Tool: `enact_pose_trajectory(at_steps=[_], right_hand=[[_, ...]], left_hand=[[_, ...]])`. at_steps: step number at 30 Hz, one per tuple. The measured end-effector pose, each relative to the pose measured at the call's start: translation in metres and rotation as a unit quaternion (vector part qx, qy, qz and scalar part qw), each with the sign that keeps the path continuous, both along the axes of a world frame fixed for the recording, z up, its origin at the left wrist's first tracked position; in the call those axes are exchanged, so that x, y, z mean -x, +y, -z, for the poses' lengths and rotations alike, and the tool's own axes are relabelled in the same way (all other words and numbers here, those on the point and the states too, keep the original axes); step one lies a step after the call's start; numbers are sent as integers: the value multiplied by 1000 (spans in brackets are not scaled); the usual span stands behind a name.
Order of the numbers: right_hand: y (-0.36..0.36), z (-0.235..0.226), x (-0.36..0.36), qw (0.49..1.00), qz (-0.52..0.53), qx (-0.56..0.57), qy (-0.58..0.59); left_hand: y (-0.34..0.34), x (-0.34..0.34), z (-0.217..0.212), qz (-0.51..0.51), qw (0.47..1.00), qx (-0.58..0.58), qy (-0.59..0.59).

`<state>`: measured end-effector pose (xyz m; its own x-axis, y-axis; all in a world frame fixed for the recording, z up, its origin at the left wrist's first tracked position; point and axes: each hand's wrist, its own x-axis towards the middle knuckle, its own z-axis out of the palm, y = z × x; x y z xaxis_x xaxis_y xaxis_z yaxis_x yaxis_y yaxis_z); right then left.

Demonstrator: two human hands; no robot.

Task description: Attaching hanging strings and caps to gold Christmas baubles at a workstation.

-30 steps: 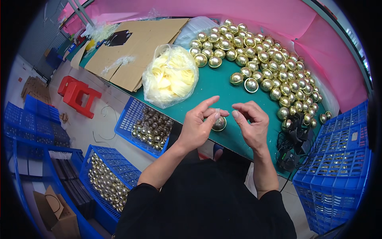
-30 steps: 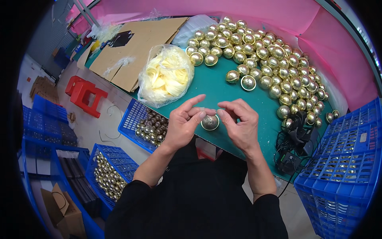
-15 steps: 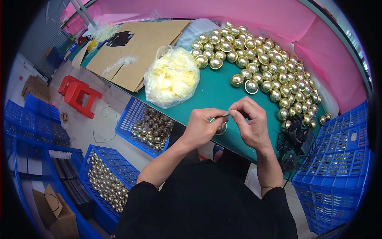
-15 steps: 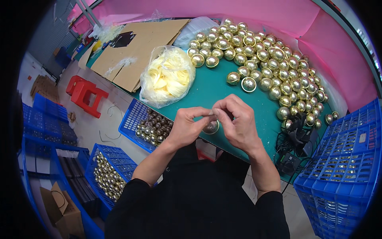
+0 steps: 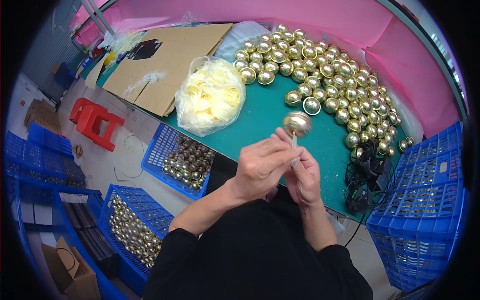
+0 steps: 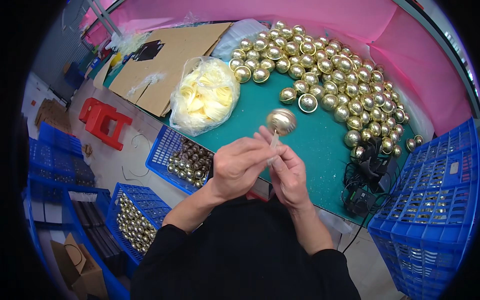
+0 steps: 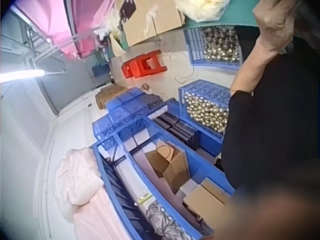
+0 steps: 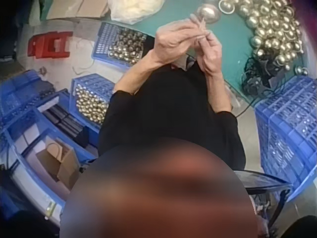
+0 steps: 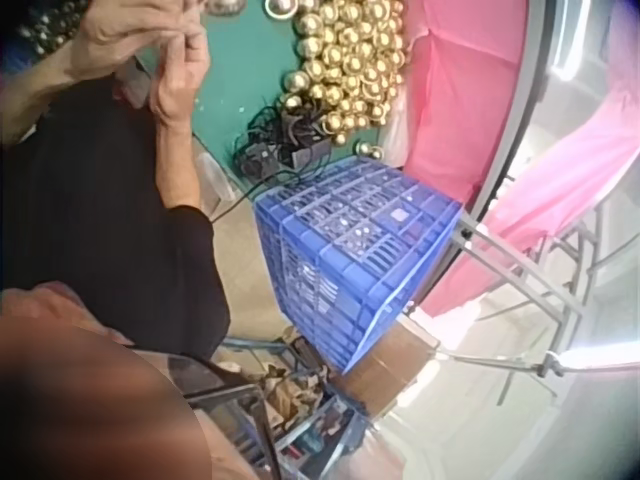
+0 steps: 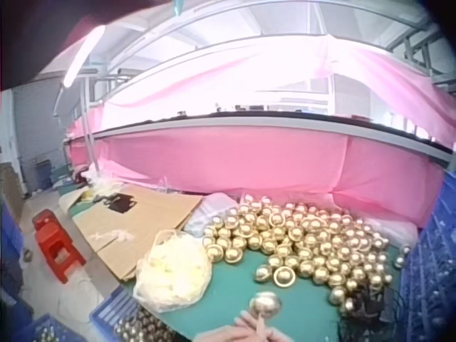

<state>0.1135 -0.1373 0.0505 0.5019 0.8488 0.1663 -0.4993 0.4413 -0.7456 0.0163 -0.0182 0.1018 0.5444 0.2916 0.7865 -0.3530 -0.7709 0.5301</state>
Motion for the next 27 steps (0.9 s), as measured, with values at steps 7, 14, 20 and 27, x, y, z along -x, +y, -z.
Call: enact_pose_trajectory(at_steps=[7,14,20,27], right_hand=[[0,-7,1,974,97,-29,-202],[12,-9,-17,934,121,-74,-328],[7,-25,-20,866,173,17,-468],[8,-14,-17,887,180,130,-404]], left_hand=[[0,19,12,113,966,234,7],[9,20,23,188,880,434,40],[13,22,24,200,858,459,112],[21,11,37,152,862,455,163]])
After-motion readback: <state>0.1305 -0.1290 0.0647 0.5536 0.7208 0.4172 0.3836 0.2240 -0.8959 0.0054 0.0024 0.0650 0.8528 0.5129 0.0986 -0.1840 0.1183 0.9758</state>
